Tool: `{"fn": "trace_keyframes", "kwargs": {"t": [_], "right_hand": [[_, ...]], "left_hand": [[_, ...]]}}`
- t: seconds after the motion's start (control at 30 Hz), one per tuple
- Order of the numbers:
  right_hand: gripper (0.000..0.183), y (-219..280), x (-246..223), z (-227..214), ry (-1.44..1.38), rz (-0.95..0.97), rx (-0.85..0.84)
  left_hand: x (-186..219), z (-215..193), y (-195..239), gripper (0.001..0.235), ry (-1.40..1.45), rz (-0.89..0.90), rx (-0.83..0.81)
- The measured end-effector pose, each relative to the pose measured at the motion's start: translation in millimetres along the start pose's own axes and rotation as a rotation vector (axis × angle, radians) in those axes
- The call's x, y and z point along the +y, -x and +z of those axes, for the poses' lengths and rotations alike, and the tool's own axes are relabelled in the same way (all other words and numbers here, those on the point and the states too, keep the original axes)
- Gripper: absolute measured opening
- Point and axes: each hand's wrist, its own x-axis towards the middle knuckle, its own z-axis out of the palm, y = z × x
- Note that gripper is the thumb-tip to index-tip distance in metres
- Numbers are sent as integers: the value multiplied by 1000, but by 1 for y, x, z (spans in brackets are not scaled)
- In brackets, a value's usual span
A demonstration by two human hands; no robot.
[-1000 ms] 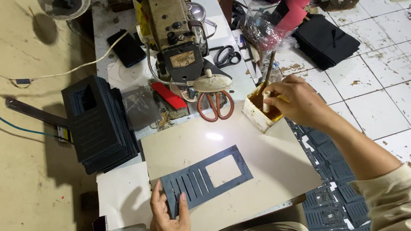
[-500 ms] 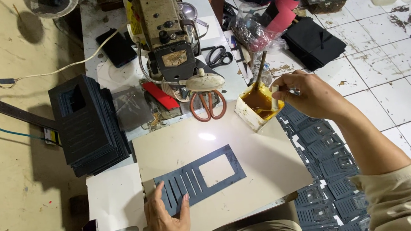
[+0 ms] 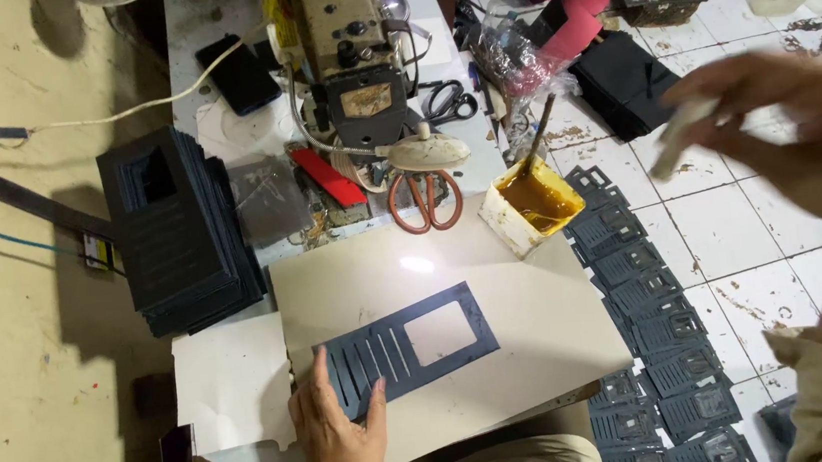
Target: The person picks up a slotted dark frame component from a stack, dips a brush into a pot of yellow glue and spreads glue inside the frame, then lays a translucent mesh piece over the glued area and presses it down by hand. Finished glued components are set aside with a growing pile of completed pieces.
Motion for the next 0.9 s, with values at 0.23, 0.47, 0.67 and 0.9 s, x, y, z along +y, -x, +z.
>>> {"fn": "trace_keyframes", "kwargs": {"t": [0.23, 0.47, 0.67, 0.9], "right_hand": [[32, 23, -44, 68, -481, 108, 211], [25, 11, -92, 235, -885, 169, -128], [19, 1, -110, 272, -819, 241, -216], [19, 1, -112, 279, -712, 332, -248]], "left_hand": [[-1, -3, 0, 75, -30, 8, -21], [1, -13, 0, 63, 34, 15, -55], [0, -16, -3, 62, 86, -7, -86], [1, -17, -6, 63, 105, -7, -87]]}}
